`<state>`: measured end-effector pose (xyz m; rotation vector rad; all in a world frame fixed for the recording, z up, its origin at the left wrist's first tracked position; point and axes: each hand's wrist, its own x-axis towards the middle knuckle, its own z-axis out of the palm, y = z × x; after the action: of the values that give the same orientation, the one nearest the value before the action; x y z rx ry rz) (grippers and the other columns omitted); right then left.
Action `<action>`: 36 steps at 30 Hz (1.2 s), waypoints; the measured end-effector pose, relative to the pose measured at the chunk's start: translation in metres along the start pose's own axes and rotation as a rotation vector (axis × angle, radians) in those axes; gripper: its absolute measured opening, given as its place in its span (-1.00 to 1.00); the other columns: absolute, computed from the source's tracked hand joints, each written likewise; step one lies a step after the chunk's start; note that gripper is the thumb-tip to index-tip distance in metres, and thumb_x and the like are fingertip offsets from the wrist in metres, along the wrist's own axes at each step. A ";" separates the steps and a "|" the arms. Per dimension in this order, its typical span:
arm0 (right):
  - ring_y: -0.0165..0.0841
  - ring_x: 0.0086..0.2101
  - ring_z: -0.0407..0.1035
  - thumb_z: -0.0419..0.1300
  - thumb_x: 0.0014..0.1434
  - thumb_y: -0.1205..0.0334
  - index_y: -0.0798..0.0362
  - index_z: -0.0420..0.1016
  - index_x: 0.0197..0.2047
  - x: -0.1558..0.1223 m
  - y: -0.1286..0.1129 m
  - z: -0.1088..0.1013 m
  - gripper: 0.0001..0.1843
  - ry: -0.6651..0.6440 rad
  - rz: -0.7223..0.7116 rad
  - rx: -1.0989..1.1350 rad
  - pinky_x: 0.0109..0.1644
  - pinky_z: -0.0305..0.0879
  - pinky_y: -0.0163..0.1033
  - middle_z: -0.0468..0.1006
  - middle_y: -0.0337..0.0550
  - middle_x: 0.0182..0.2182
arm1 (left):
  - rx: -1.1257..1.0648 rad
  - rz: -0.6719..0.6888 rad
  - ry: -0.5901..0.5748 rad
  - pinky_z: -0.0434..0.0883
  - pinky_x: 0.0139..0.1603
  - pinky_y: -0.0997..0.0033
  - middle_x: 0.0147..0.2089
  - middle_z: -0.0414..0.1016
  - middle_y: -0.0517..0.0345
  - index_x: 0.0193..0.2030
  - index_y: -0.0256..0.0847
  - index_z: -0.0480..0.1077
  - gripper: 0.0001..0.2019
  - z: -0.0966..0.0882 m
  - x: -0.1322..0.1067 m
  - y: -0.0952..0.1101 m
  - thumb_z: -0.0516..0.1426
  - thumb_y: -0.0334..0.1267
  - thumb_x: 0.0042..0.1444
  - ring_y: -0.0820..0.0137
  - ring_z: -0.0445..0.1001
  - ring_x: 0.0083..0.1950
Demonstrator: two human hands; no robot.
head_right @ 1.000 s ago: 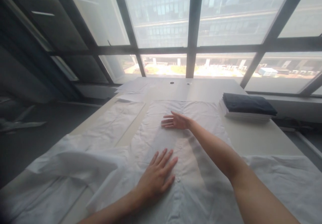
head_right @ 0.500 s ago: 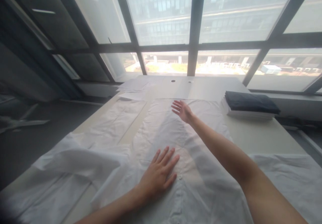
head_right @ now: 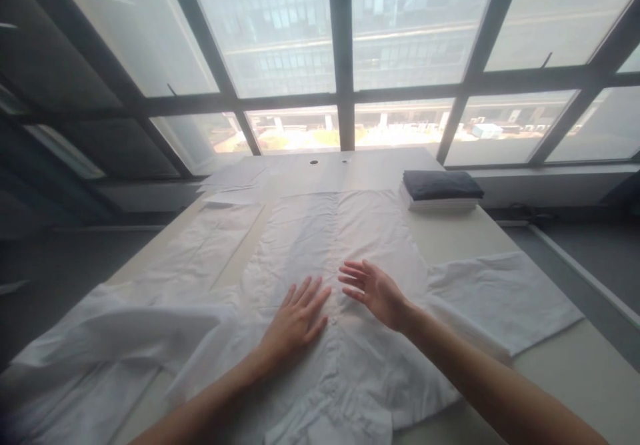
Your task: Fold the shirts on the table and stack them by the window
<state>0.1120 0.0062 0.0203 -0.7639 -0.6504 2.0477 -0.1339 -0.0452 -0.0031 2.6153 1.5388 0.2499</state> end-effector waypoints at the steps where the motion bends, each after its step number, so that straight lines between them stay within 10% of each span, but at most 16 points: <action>1: -0.19 0.18 0.38 0.03 0.41 0.00 0.04 0.54 0.08 -0.010 0.009 -0.003 -0.60 0.006 0.010 0.031 0.30 0.24 0.01 0.49 0.01 0.20 | 0.006 -0.001 0.002 -0.03 0.49 -0.12 0.56 -0.04 0.12 0.48 0.03 0.10 -0.45 0.000 0.000 0.000 0.01 -0.08 0.38 0.12 -0.10 0.56; 7: -0.23 0.21 0.35 0.01 0.41 0.02 -0.03 0.50 0.11 -0.039 0.017 -0.029 -0.62 0.120 -0.041 0.177 0.34 0.22 0.05 0.53 -0.06 0.15 | 0.033 -0.003 0.009 0.00 0.49 -0.09 0.55 -0.02 0.13 0.48 0.03 0.10 -0.45 0.001 0.001 0.001 0.00 -0.08 0.39 0.14 -0.08 0.55; 13: -0.26 0.25 0.30 0.02 0.37 0.14 -0.10 0.56 0.03 -0.062 -0.018 -0.061 -0.69 0.430 -0.443 0.090 0.38 0.16 0.00 0.48 -0.11 0.20 | 0.039 -0.004 0.000 0.00 0.48 -0.11 0.55 -0.01 0.10 0.47 0.00 0.13 -0.46 0.000 0.003 0.000 0.01 -0.09 0.39 0.13 -0.06 0.55; 17: -0.12 0.25 0.30 0.17 0.31 -0.03 -0.11 0.57 0.08 -0.090 0.000 -0.053 -0.64 0.254 -0.448 -0.047 0.37 0.15 0.11 0.41 -0.08 0.28 | 0.040 0.003 0.003 0.00 0.48 -0.12 0.54 0.01 0.08 0.47 -0.01 0.15 -0.47 -0.001 0.004 0.000 0.01 -0.09 0.39 0.12 -0.05 0.55; 22: -0.11 0.18 0.39 0.11 0.36 -0.11 0.00 0.49 0.17 -0.095 0.026 -0.038 -0.52 0.052 -0.125 0.059 0.32 0.22 0.10 0.41 0.06 0.27 | 0.039 0.016 0.035 0.00 0.48 -0.11 0.53 0.04 0.05 0.46 -0.03 0.16 -0.48 0.000 0.003 -0.001 0.00 -0.09 0.39 0.11 -0.02 0.54; 36: -0.21 0.25 0.31 0.05 0.36 -0.02 -0.04 0.52 0.12 -0.088 0.006 -0.067 -0.58 0.175 -0.281 0.149 0.34 0.22 0.03 0.46 -0.03 0.24 | 0.039 0.013 0.026 0.00 0.48 -0.11 0.53 0.04 0.09 0.46 0.00 0.16 -0.47 0.002 0.004 -0.002 0.00 -0.08 0.39 0.13 -0.03 0.54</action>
<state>0.1972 -0.0595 -0.0044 -0.7121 -0.4709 1.7295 -0.1340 -0.0409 -0.0051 2.6628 1.5508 0.2593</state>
